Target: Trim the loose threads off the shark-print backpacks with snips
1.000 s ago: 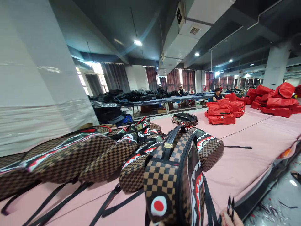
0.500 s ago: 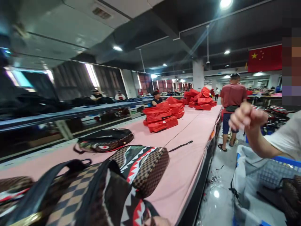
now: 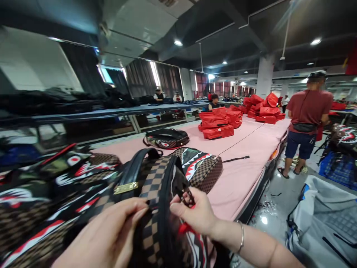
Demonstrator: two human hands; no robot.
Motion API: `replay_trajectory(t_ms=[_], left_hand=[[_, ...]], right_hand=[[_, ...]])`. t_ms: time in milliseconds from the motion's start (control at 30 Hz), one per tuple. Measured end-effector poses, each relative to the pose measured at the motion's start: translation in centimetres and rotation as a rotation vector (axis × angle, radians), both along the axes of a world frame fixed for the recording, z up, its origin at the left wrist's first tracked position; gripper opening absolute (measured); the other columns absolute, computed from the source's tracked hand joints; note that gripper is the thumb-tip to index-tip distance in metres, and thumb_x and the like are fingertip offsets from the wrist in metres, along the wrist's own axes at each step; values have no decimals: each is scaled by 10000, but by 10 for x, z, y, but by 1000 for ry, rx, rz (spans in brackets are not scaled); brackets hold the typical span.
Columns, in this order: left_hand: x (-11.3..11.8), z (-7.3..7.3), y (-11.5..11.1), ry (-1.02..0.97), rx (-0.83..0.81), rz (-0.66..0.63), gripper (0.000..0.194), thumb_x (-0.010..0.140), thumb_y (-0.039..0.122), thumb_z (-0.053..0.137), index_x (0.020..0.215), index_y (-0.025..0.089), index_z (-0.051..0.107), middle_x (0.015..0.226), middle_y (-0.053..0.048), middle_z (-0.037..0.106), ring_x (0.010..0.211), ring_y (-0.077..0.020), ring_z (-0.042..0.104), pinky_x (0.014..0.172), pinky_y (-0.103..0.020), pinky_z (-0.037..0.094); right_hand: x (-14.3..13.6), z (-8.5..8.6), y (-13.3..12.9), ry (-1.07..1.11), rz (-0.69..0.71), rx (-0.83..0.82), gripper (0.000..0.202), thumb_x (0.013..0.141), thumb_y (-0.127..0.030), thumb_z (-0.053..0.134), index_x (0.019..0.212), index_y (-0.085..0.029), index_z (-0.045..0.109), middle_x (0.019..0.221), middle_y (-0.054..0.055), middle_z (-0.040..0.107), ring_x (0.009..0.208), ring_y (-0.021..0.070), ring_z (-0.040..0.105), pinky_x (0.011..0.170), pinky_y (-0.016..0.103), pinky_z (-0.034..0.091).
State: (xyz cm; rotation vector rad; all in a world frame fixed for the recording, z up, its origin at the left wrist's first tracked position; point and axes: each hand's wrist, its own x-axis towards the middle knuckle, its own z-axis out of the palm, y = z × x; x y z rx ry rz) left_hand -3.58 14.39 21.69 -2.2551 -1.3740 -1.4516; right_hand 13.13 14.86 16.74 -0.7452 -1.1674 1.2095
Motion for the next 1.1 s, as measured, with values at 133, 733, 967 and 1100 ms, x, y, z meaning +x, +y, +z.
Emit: replay_trajectory(t_ms=[133, 733, 967, 1100], left_hand=[[7, 4, -5, 142, 93, -52, 191, 791, 449, 434, 861, 350, 581, 922, 6, 634, 803, -206, 604, 736, -358, 453], [31, 16, -12, 483, 209, 204, 149, 847, 199, 389, 710, 176, 443, 819, -76, 560, 683, -202, 526, 566, -324, 400], [33, 9, -16, 424, 98, 245, 116, 827, 190, 423, 727, 151, 465, 852, -77, 559, 763, -189, 535, 626, -301, 378], [33, 6, -16, 389, 107, 252, 120, 834, 209, 432, 744, 144, 476, 869, -78, 557, 775, -183, 535, 634, -297, 370]], right_hand=[[21, -4, 9, -255, 13, 168, 338, 844, -475, 495, 968, -169, 570, 906, 22, 603, 791, 117, 543, 706, 223, 420], [58, 33, 17, -794, -238, 847, 166, 869, -290, 505, 814, -143, 559, 804, 38, 606, 757, 144, 540, 711, 258, 407], [59, 45, 19, -943, -145, 889, 220, 892, -335, 465, 847, -141, 558, 810, 48, 593, 754, 162, 521, 700, 280, 385], [55, 51, 20, -1014, -129, 900, 224, 892, -342, 451, 829, -149, 547, 795, 54, 583, 748, 171, 509, 694, 295, 369]])
